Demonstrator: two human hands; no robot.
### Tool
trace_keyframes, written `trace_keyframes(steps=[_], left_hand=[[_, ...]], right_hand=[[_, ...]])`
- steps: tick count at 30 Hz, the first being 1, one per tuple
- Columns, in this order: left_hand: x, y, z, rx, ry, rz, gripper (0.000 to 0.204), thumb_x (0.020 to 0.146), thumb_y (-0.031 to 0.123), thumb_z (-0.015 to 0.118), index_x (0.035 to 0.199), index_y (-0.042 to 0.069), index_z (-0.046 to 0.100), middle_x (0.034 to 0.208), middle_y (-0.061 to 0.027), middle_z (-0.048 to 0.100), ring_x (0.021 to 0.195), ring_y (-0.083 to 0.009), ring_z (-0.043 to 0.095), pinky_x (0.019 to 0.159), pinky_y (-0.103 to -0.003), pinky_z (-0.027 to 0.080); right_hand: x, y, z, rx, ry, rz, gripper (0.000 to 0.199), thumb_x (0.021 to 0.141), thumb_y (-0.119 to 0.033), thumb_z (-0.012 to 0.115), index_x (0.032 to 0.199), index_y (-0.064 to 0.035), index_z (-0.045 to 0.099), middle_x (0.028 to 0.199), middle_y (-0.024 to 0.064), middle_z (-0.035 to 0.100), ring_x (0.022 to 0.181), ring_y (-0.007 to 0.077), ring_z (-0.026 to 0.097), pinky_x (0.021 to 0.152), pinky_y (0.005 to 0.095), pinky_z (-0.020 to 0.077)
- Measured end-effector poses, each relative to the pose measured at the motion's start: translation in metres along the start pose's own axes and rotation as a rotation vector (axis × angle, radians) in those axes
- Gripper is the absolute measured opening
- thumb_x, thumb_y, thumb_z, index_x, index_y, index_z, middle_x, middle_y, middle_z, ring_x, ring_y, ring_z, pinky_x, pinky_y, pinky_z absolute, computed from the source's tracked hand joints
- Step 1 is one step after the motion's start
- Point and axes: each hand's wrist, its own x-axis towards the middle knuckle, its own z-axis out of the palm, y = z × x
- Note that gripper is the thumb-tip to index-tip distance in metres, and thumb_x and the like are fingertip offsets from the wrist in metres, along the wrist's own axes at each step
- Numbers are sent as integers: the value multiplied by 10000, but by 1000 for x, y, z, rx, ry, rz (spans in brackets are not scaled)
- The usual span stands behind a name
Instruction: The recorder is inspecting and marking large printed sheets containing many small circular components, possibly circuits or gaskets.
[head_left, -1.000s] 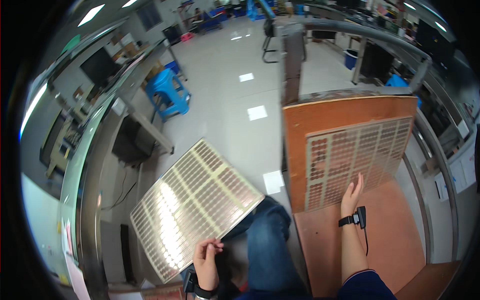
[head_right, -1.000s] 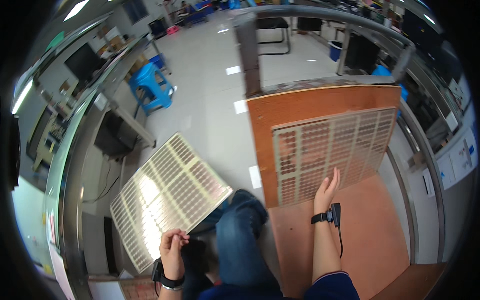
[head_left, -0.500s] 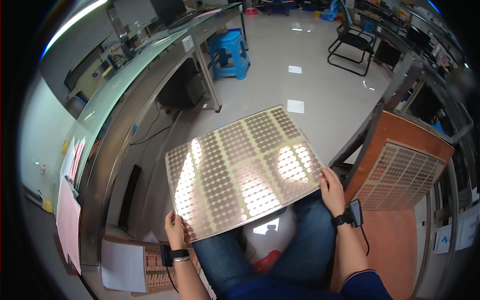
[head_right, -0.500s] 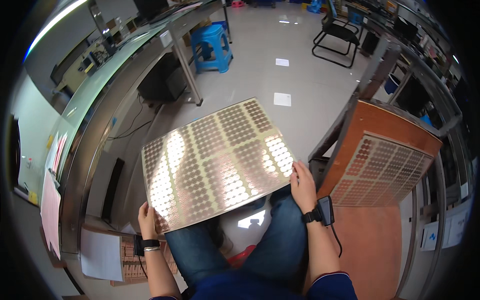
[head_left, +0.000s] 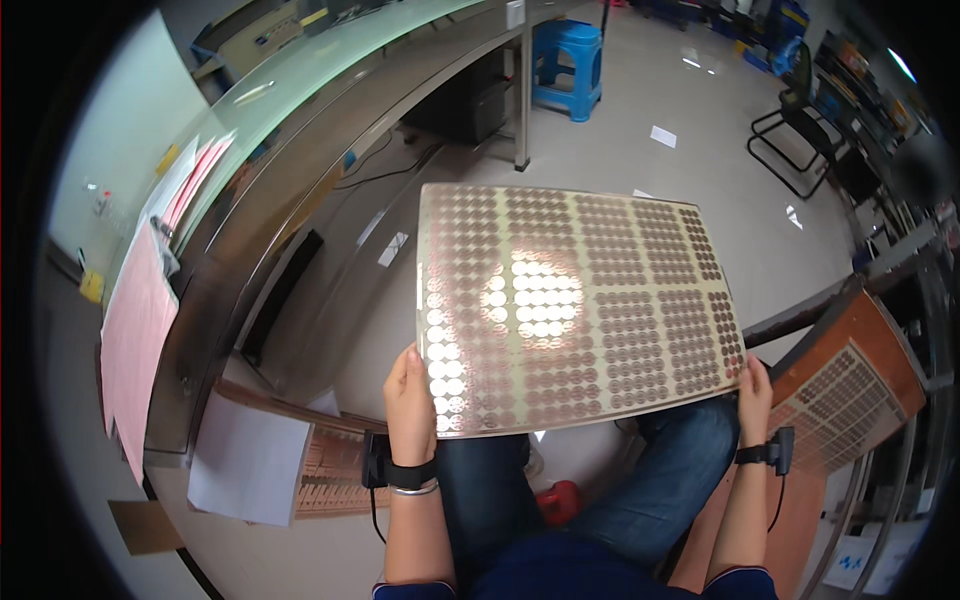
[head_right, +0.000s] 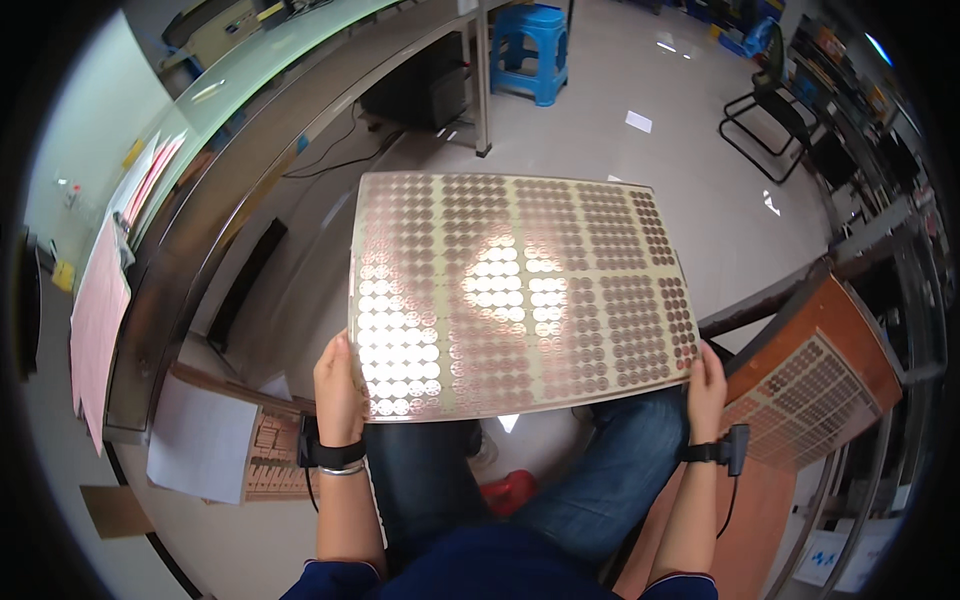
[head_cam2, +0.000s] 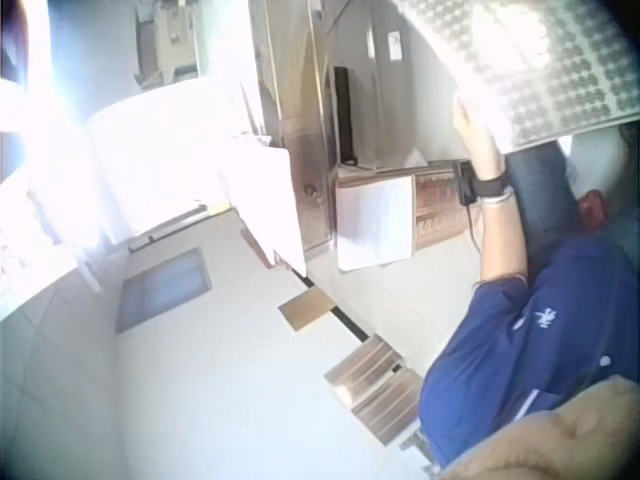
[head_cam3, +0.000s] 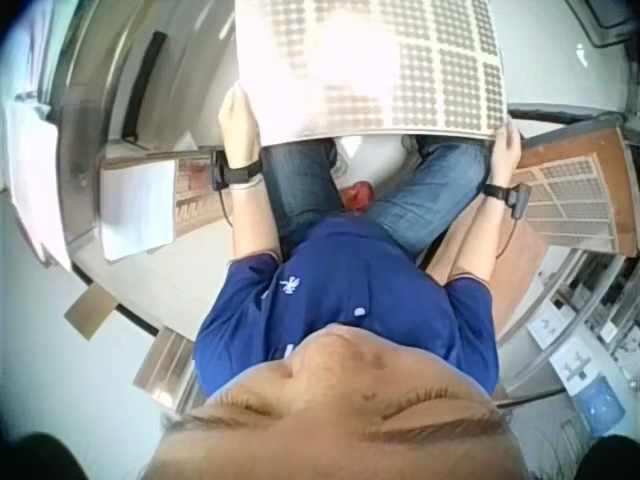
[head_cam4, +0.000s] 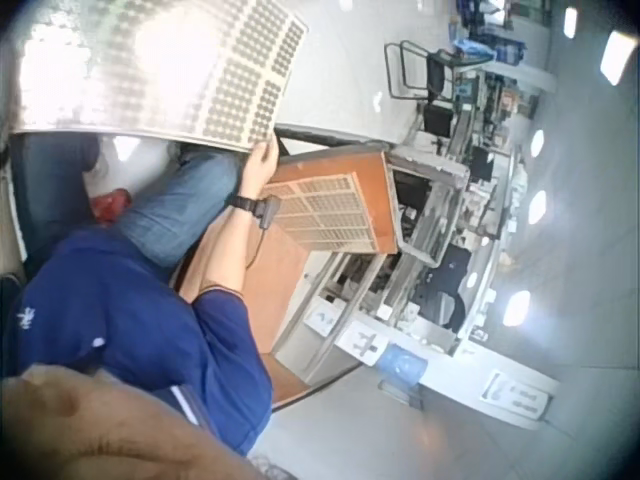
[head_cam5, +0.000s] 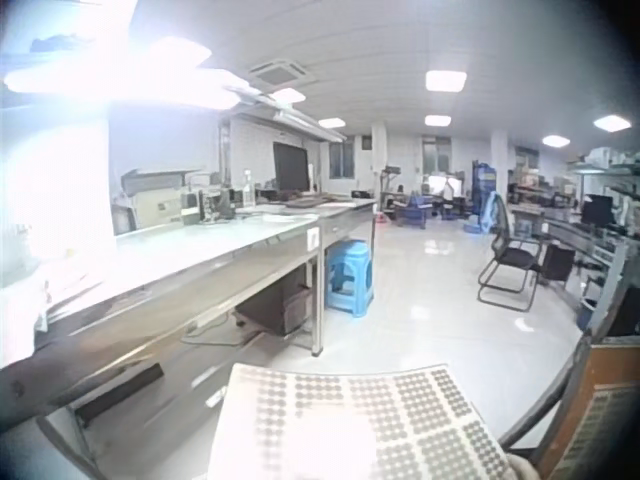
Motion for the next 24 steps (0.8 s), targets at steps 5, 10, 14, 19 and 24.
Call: trace_keyframes(steps=[5, 10, 14, 19, 24], left_hand=[[-13, 11, -11, -272, -101, -33, 472, 1061, 302, 368, 1267, -92, 524, 1186, -147, 624, 1049, -165, 603, 925, -296, 479], [-16, 7, -11, -258, -106, 7, 460, 1060, 297, 376, 1247, -87, 546, 1162, -141, 639, 1036, -158, 608, 911, -283, 480], [-13, 2, -29, -199, -73, 46, 416, 1054, 273, 396, 1187, -69, 591, 1037, -102, 678, 898, -127, 640, 813, -263, 514], [-6, 12, -43, -140, -188, 47, 393, 1045, 250, 422, 1209, -72, 577, 1069, -99, 670, 930, -126, 631, 840, -262, 501], [11, 28, -71, -175, -504, -88, 455, 1032, 268, 455, 1312, -89, 499, 1154, -128, 650, 1006, -148, 624, 896, -274, 482]], right_hand=[[3, -23, -29, 435, 26, 304, 472, 1025, -255, 466, 1419, -1, 404, 1373, 185, 499, 1274, 249, 490, 1058, 354, 392], [-8, -17, -61, 442, 72, 297, 484, 1030, -274, 454, 1421, 7, 399, 1364, 135, 508, 1244, 204, 492, 1044, 338, 398], [-26, -71, -64, 509, 2, 321, 476, 1035, -270, 440, 1419, 9, 400, 1367, 108, 511, 1226, 180, 506, 1012, 329, 429], [-51, -88, -103, 504, -298, 192, 572, 959, -268, 591, 1413, 25, 402, 1293, 73, 587, 1131, 139, 579, 941, 293, 469], [-67, -97, -97, 757, -292, 216, 597, 935, -180, 616, 1430, 27, 355, 1281, 109, 586, 1074, 175, 616, 909, 308, 501]])
